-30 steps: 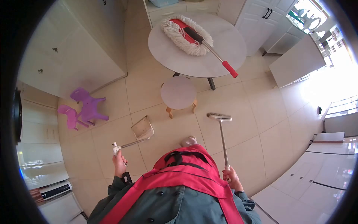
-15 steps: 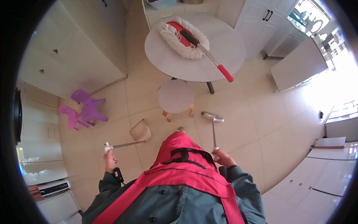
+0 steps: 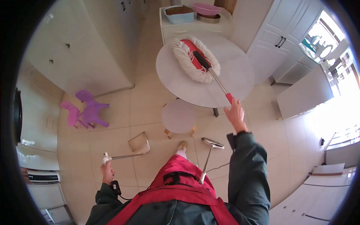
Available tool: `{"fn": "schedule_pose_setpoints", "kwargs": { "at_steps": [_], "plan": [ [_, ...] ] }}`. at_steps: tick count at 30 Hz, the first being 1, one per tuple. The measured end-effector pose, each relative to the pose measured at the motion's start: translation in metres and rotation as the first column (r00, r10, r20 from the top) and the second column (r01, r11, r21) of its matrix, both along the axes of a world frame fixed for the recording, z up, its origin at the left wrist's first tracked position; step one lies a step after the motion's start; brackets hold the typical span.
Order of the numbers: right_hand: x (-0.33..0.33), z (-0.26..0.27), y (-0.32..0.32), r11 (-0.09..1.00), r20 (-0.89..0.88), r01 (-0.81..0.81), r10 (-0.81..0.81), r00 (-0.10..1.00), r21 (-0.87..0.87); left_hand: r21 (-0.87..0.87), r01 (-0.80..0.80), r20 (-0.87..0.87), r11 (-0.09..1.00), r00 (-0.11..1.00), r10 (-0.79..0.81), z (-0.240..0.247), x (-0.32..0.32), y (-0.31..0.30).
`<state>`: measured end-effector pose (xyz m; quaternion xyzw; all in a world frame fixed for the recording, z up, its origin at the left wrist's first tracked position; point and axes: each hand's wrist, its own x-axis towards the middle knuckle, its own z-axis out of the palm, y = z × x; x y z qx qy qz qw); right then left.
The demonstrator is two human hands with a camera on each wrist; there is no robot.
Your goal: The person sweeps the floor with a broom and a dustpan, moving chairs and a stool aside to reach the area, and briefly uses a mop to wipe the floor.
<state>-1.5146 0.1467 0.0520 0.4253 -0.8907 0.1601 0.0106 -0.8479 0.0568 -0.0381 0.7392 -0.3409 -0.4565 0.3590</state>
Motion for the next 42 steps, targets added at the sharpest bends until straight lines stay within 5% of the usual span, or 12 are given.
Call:
{"fn": "schedule_pose_setpoints", "kwargs": {
  "at_steps": [3, 9, 11, 23, 26, 28, 33, 35, 36, 38, 39, 42],
  "plan": [
    [-0.032, -0.011, -0.029, 0.974, 0.098, 0.116, -0.137, 0.986, 0.194, 0.022, 0.023, -0.008, 0.999, 1.000, -0.023, 0.011, -0.006, 0.002],
    [-0.058, -0.082, -0.049, 0.994, 0.233, -0.089, 0.071, 0.970, 0.066, 0.045, -0.027, 0.013, 0.999, 1.000, 0.026, 0.016, -0.006, 0.012],
    [-0.015, -0.084, -0.054, 0.977, 0.339, 0.018, -0.091, 0.936, 0.213, 0.046, -0.030, 0.032, 0.999, 0.999, 0.028, 0.008, -0.010, 0.014],
    [0.157, -0.113, 0.113, 0.895, 0.523, -0.360, 0.182, 0.833, 0.262, 0.108, 0.041, 0.118, 0.993, 0.992, -0.054, 0.025, -0.040, -0.007],
    [0.138, -0.140, 0.130, 0.913, 0.459, -0.249, 0.079, 0.885, 0.323, 0.098, 0.034, 0.107, 0.995, 0.993, -0.044, 0.014, -0.032, -0.006],
    [0.106, -0.152, 0.183, 0.970, 0.371, -0.187, 0.119, 0.921, 0.155, 0.080, 0.014, 0.094, 0.997, 0.995, -0.022, 0.012, -0.024, 0.002],
    [0.058, -0.112, 0.340, 0.827, 0.140, 0.267, -0.379, 0.915, 0.494, 0.067, -0.043, 0.130, 0.997, 0.991, 0.034, -0.001, -0.010, 0.003],
    [0.042, -0.116, 0.375, 0.747, 0.119, 0.387, -0.523, 0.844, 0.540, 0.067, -0.032, 0.155, 0.997, 0.988, 0.022, -0.004, -0.002, 0.005],
    [0.044, -0.104, 0.366, 0.660, 0.307, 0.520, -0.732, 0.608, 0.543, 0.060, -0.025, 0.161, 0.998, 0.987, 0.015, -0.006, 0.000, 0.005],
    [0.045, -0.108, 0.379, 0.642, 0.544, 0.526, -0.762, 0.352, 0.558, 0.012, 0.022, 0.148, 1.000, 0.989, -0.024, -0.015, 0.016, 0.005],
    [0.054, -0.127, 0.398, 0.566, 0.678, 0.738, -0.706, 0.204, 0.367, -0.021, 0.041, 0.134, 0.999, 0.990, -0.038, -0.021, 0.014, 0.003],
    [0.105, -0.052, 0.366, 0.564, 0.757, 0.823, -0.566, 0.327, 0.066, 0.015, -0.032, 0.143, 0.999, 0.989, 0.029, -0.002, -0.007, -0.001]
  ]
}}
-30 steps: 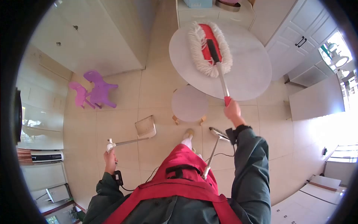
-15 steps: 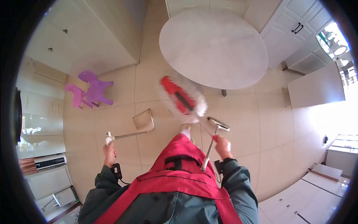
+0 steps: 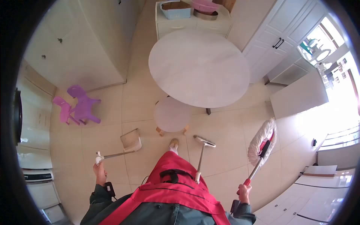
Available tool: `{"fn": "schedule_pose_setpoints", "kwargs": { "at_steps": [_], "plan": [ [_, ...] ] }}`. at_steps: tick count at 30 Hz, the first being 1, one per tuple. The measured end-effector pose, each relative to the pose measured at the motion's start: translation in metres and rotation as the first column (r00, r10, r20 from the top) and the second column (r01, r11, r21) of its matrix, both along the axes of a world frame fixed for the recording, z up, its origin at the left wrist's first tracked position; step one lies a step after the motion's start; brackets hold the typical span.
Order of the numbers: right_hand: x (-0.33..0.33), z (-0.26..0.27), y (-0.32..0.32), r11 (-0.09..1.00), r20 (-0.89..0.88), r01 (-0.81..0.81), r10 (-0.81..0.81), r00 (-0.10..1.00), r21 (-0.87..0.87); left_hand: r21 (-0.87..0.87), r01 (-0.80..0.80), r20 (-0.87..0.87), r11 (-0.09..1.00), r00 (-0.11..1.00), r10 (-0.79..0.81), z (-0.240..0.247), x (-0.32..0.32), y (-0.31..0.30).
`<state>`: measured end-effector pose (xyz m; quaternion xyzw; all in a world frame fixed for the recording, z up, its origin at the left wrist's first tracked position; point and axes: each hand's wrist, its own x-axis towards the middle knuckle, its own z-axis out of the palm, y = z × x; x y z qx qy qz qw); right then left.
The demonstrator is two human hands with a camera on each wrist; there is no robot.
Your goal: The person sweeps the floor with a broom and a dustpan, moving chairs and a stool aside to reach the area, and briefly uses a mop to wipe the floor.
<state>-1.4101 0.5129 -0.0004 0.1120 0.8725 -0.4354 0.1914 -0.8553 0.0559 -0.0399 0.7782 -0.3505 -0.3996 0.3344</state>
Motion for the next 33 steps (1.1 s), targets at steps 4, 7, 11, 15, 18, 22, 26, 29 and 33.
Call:
{"fn": "schedule_pose_setpoints", "kwargs": {
  "at_steps": [4, 7, 11, 15, 18, 22, 26, 29, 33],
  "plan": [
    [0.002, 0.040, -0.053, 0.996, -0.176, -0.094, 0.091, 0.980, -0.005, 0.006, 0.048, 0.050, 0.999, 0.998, -0.048, -0.011, 0.004, -0.008],
    [-0.064, 0.011, -0.102, 0.953, -0.356, -0.274, 0.215, 0.909, -0.126, -0.027, 0.135, -0.057, 0.990, 0.989, -0.136, -0.004, 0.000, -0.004],
    [-0.119, 0.019, -0.212, 0.858, -0.357, -0.439, 0.335, 0.872, -0.268, -0.009, 0.147, -0.132, 0.989, 0.980, -0.147, 0.012, -0.020, 0.001],
    [-0.104, -0.068, -0.229, 0.664, -0.251, -0.591, 0.734, 0.631, 0.458, -0.003, 0.089, -0.035, 0.996, 0.995, -0.089, -0.001, -0.019, 0.003],
    [-0.002, -0.137, -0.185, -0.030, 0.222, -0.901, 0.972, 0.074, 0.432, 0.031, 0.083, 0.026, 0.996, 0.996, -0.083, -0.012, -0.006, 0.010],
    [0.080, -0.079, -0.172, 0.362, 0.564, -0.893, 0.810, 0.158, -0.270, 0.037, 0.052, 0.032, 0.998, 0.998, -0.053, 0.001, -0.007, 0.022],
    [0.070, -0.131, -0.149, 0.442, 0.492, -0.848, 0.830, 0.262, -0.293, 0.017, 0.016, -0.022, 1.000, 1.000, -0.015, 0.004, -0.007, 0.040],
    [0.069, -0.110, -0.157, 0.178, 0.212, -0.971, 0.967, 0.143, -0.160, 0.006, 0.033, -0.024, 0.999, 0.999, -0.033, -0.001, -0.011, 0.041],
    [0.055, -0.089, -0.143, -0.183, -0.002, -0.981, 0.983, -0.183, -0.069, 0.009, 0.083, 0.038, 0.997, 0.996, -0.083, -0.006, -0.002, 0.042]
  ]
}}
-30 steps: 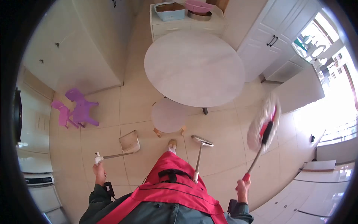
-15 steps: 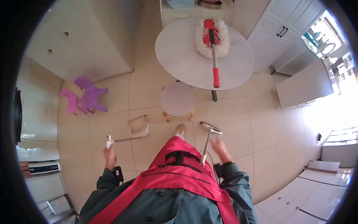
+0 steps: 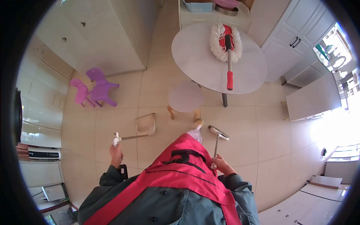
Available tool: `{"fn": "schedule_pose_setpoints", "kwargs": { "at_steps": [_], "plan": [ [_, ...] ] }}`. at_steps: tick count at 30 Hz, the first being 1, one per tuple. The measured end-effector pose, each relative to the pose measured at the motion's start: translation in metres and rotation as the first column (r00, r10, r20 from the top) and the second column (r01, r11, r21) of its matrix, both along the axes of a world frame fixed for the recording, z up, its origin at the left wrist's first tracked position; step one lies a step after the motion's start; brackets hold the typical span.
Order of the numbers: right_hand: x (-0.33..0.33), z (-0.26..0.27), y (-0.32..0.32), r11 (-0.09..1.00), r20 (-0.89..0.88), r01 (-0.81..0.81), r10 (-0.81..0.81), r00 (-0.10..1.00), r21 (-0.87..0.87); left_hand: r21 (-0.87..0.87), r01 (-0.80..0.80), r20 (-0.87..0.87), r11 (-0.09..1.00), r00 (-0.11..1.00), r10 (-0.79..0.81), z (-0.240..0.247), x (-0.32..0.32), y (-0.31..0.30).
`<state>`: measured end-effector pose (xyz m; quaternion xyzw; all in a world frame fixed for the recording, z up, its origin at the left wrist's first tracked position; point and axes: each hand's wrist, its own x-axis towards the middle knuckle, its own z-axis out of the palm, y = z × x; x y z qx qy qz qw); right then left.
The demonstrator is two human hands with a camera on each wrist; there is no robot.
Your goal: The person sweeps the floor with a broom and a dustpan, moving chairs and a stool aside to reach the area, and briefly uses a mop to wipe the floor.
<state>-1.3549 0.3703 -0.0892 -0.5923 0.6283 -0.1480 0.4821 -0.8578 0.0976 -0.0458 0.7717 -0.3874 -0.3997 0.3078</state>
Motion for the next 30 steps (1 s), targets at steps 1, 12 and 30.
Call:
{"fn": "schedule_pose_setpoints", "kwargs": {
  "at_steps": [1, 12, 30],
  "plan": [
    [-0.001, 0.006, 0.009, 0.994, -0.051, -0.019, 0.014, 0.999, -0.108, 0.015, -0.010, 0.001, 1.000, 1.000, 0.010, 0.001, 0.001, 0.000],
    [0.004, -0.064, 0.100, 0.386, 0.265, 0.521, -0.918, 0.294, 0.761, -0.017, -0.135, -0.323, 0.991, 0.938, 0.123, 0.003, -0.021, -0.007],
    [0.027, 0.093, -0.228, 0.867, -0.158, -0.010, 0.102, 0.982, 0.499, -0.067, -0.360, -0.443, 0.931, 0.846, 0.295, 0.060, 0.027, -0.110]
  ]
}}
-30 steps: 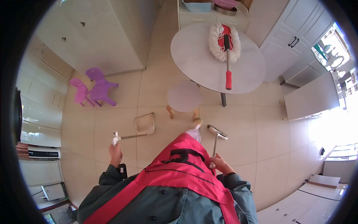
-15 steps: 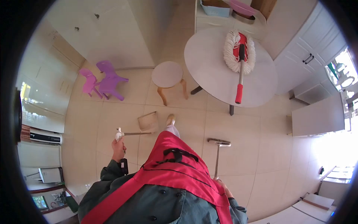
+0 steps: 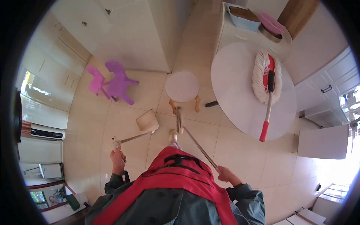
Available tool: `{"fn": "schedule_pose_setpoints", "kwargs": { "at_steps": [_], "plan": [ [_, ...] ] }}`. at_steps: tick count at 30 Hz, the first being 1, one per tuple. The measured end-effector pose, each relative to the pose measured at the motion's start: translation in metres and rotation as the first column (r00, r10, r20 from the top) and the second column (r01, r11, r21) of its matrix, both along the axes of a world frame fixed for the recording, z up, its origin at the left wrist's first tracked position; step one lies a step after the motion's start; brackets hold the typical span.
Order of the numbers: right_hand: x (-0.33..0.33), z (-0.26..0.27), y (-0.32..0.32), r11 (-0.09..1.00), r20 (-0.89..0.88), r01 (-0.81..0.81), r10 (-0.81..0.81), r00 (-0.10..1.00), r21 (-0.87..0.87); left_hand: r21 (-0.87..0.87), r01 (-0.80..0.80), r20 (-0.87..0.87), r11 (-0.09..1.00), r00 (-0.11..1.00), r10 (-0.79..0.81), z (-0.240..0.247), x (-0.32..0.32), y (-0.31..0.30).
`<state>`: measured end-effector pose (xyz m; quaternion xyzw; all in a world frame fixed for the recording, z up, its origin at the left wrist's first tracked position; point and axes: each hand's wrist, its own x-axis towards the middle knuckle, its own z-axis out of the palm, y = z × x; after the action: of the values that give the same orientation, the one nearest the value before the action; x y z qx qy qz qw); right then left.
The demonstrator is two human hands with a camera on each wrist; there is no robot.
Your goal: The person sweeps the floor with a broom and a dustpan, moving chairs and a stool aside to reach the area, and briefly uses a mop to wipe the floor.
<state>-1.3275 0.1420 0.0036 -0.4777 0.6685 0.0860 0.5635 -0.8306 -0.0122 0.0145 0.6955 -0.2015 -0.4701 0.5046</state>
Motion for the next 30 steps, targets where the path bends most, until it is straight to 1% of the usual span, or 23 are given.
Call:
{"fn": "schedule_pose_setpoints", "kwargs": {
  "at_steps": [2, 3, 4, 6, 9, 10, 12, 14, 15, 18, 19, 20, 21, 22, 23, 25, 26, 27, 28, 29, 30],
  "plan": [
    [0.001, -0.022, -0.038, 0.986, -0.031, -0.097, 0.094, 0.995, -0.136, 0.026, -0.024, -0.013, 0.999, 1.000, 0.025, 0.000, 0.009, -0.028],
    [0.014, -0.005, -0.066, 1.000, -0.019, -0.003, 0.002, 1.000, -0.017, 0.043, -0.037, -0.017, 0.998, 0.999, 0.038, -0.001, 0.014, -0.040],
    [0.018, -0.011, -0.076, 0.988, -0.038, -0.097, 0.093, 0.995, -0.117, 0.049, -0.040, -0.026, 0.998, 0.999, 0.041, -0.003, 0.018, -0.050],
    [0.017, -0.032, -0.095, 0.910, -0.100, -0.280, 0.262, 0.960, -0.306, 0.059, -0.043, -0.042, 0.997, 0.998, 0.046, -0.007, 0.025, -0.075],
    [0.013, -0.034, -0.130, 0.864, -0.278, -0.472, 0.417, 0.865, -0.176, 0.071, -0.029, -0.060, 0.997, 0.998, 0.033, -0.015, 0.037, -0.108],
    [0.010, -0.024, -0.143, 0.856, -0.330, -0.485, 0.412, 0.849, -0.180, 0.084, -0.031, -0.068, 0.996, 0.997, 0.037, -0.018, 0.041, -0.118],
    [0.002, 0.009, -0.171, 0.827, -0.372, -0.529, 0.438, 0.819, -0.192, 0.109, -0.036, -0.089, 0.993, 0.995, 0.046, -0.026, 0.045, -0.139],
    [-0.001, 0.043, -0.198, 0.833, -0.355, -0.536, 0.465, 0.811, -0.136, 0.124, -0.054, -0.105, 0.991, 0.992, 0.067, -0.025, 0.046, -0.158],
    [-0.001, 0.052, -0.205, 0.834, -0.345, -0.540, 0.478, 0.808, -0.108, 0.132, -0.063, -0.112, 0.989, 0.991, 0.078, -0.023, 0.046, -0.166],
    [-0.005, 0.042, -0.218, 0.860, -0.286, -0.506, 0.469, 0.835, -0.068, 0.145, -0.074, -0.142, 0.987, 0.985, 0.094, -0.024, 0.047, -0.179],
    [-0.008, 0.020, -0.213, 0.893, -0.214, -0.404, 0.363, 0.907, -0.198, 0.147, -0.073, -0.142, 0.986, 0.985, 0.094, -0.022, 0.044, -0.184],
    [-0.011, -0.015, -0.210, 0.857, -0.153, -0.411, 0.382, 0.911, -0.310, 0.150, -0.075, -0.141, 0.986, 0.985, 0.097, -0.021, 0.042, -0.187],
    [-0.006, -0.039, -0.214, 0.871, -0.074, -0.340, 0.336, 0.939, -0.355, 0.156, -0.083, -0.138, 0.984, 0.985, 0.105, -0.021, 0.040, -0.187],
    [0.003, -0.063, -0.223, 0.920, -0.024, -0.261, 0.265, 0.964, -0.292, 0.155, -0.090, -0.138, 0.984, 0.984, 0.112, -0.026, 0.036, -0.188],
    [0.006, -0.089, -0.229, 0.896, -0.047, -0.316, 0.317, 0.947, -0.314, 0.158, -0.097, -0.136, 0.983, 0.984, 0.119, -0.030, 0.036, -0.188],
    [0.019, -0.129, -0.235, 0.895, 0.000, -0.140, 0.154, 0.988, -0.424, 0.190, -0.114, -0.097, 0.975, 0.986, 0.135, -0.034, 0.033, -0.182],
    [0.024, -0.132, -0.246, 0.958, 0.059, -0.081, 0.101, 0.993, -0.275, 0.206, -0.123, -0.069, 0.971, 0.988, 0.140, -0.036, 0.030, -0.181],
    [0.026, -0.154, -0.249, 0.961, 0.086, -0.046, 0.072, 0.994, -0.274, 0.221, -0.132, -0.041, 0.966, 0.989, 0.145, -0.037, 0.024, -0.184],
    [0.029, -0.176, -0.252, 0.946, 0.100, -0.013, 0.048, 0.994, -0.323, 0.241, -0.139, -0.005, 0.961, 0.990, 0.144, -0.034, 0.017, -0.190],
    [0.037, -0.174, -0.262, 0.974, 0.162, 0.122, -0.091, 0.983, -0.189, 0.264, -0.152, 0.037, 0.952, 0.988, 0.147, -0.031, 0.011, -0.192],
    [0.045, -0.163, -0.272, 0.968, 0.213, 0.246, -0.231, 0.949, -0.045, 0.285, -0.170, 0.085, 0.943, 0.985, 0.151, -0.029, 0.010, -0.193]
  ]
}}
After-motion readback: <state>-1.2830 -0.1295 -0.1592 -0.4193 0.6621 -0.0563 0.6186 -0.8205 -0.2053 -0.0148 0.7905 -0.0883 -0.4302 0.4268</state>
